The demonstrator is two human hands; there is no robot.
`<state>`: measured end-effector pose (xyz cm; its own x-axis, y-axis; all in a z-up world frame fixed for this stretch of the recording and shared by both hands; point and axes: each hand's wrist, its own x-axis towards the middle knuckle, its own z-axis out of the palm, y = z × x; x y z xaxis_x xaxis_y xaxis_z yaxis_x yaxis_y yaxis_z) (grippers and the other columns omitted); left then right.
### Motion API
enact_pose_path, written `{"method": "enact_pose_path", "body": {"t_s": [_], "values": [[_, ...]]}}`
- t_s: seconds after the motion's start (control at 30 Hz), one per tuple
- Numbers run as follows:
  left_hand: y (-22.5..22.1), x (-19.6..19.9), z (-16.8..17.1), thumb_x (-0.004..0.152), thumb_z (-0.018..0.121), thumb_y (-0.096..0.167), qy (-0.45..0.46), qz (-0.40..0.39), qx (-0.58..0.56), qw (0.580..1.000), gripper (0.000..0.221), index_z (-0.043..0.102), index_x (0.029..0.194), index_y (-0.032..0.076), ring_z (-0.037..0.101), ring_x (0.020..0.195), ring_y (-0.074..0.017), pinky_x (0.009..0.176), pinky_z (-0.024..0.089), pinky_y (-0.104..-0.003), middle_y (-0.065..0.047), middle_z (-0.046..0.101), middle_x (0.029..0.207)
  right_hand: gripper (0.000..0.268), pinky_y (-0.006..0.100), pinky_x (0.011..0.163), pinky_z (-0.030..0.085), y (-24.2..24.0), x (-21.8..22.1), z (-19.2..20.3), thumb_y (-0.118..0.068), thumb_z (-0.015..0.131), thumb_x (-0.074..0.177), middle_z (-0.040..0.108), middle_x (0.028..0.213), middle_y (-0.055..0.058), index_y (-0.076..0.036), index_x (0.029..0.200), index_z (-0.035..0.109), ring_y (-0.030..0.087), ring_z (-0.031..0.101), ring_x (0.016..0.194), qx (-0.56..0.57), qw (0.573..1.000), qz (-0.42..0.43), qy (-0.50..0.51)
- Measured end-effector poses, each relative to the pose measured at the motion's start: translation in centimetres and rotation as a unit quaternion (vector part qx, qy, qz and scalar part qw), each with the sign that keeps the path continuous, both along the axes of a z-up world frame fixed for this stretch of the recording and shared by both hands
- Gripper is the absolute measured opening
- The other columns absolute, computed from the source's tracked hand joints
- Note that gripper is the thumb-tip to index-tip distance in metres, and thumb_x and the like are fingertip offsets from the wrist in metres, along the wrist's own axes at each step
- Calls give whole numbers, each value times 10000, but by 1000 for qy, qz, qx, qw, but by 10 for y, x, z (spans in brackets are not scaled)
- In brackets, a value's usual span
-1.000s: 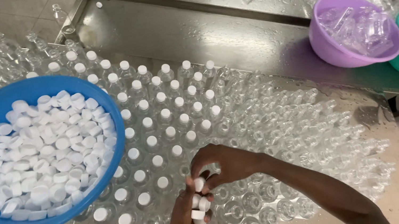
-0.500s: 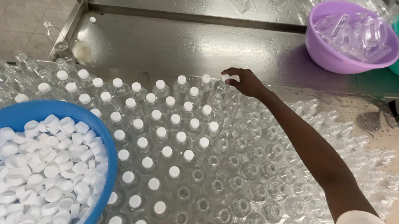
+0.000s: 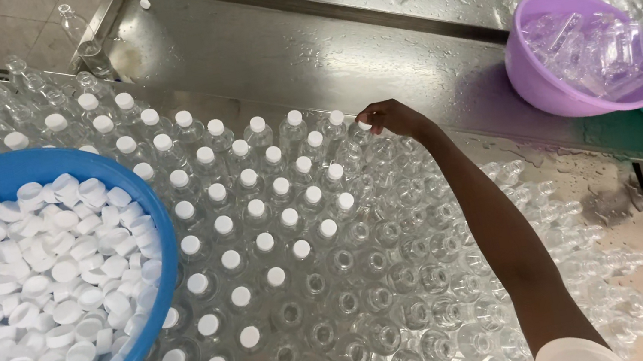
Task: The person repeatedly picks up white bottle caps from a blue basin and screws them onto rows of clear plastic bottles arranged on a stainless steel table. The person works systematically across the rows, using both hands to cap the bottles.
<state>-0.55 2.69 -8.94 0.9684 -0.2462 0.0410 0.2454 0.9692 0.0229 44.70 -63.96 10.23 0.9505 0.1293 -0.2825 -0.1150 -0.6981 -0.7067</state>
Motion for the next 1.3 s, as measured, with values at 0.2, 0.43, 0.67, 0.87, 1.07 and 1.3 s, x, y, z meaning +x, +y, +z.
{"method": "enact_pose_path", "body": {"t_s": [0.2, 0.43, 0.67, 0.87, 1.07, 1.3], "values": [[4, -9, -46, 1234, 449, 428, 110, 20, 156, 981, 483, 596, 1612, 164, 693, 833, -189, 724, 480, -318, -37, 706, 1458, 280, 381, 867, 575, 15, -15, 18, -287, 637, 1105, 815, 967, 103, -108, 1243, 802, 198, 781, 886, 0, 1000, 1, -12], [-87, 29, 92, 1090, 570, 336, 304, 23, 213, 928, 369, 725, 1323, 95, 660, 912, -195, 439, 448, -257, -123, 757, 1312, 249, 372, 879, 606, 0, -5, -7, -146, 665, 1067, 831, 1211, 123, -42, 1226, 825, 241, 819, 905, 15, 997, -1, -75], [-136, 37, 252, 1037, 659, 187, 264, -14, 153, 952, 184, 638, 1175, 67, 654, 908, -119, 410, 421, -181, -87, 648, 1074, 514, 611, 1115, 256, 61, -70, 41, -511, 569, 1177, 704, 1314, 207, -151, 1525, 685, 444, 592, 1268, -308, 909, 15, -281], [-145, 31, 262, 1042, 699, 231, 295, -49, 183, 937, 177, 677, 1142, 86, 668, 854, -107, 450, 426, -183, -66, 708, 1055, 396, 255, 1084, 705, 305, -350, 180, -8, 819, 897, 619, 1451, 53, -119, 1247, 670, 217, 743, 1318, 66, 987, 143, -23], [-152, -8, 270, 1068, 649, 240, 351, -71, 218, 908, 250, 695, 1223, 50, 679, 964, -174, 837, 537, -262, -103, 696, 1079, 297, 490, 947, 484, 384, -460, 125, -148, 821, 994, 604, 1152, 128, -71, 1259, 710, 331, 599, 1063, -33, 904, 258, -340], [-126, -36, 251, 1067, 630, 219, 331, -118, 288, 891, 249, 702, 1198, 21, 656, 963, -187, 869, 482, -317, -88, 704, 1035, 302, 336, 973, 544, 389, -499, 102, -268, 895, 896, 766, 1150, 24, -169, 1175, 834, 205, 696, 1115, 71, 984, 49, -153]]}}
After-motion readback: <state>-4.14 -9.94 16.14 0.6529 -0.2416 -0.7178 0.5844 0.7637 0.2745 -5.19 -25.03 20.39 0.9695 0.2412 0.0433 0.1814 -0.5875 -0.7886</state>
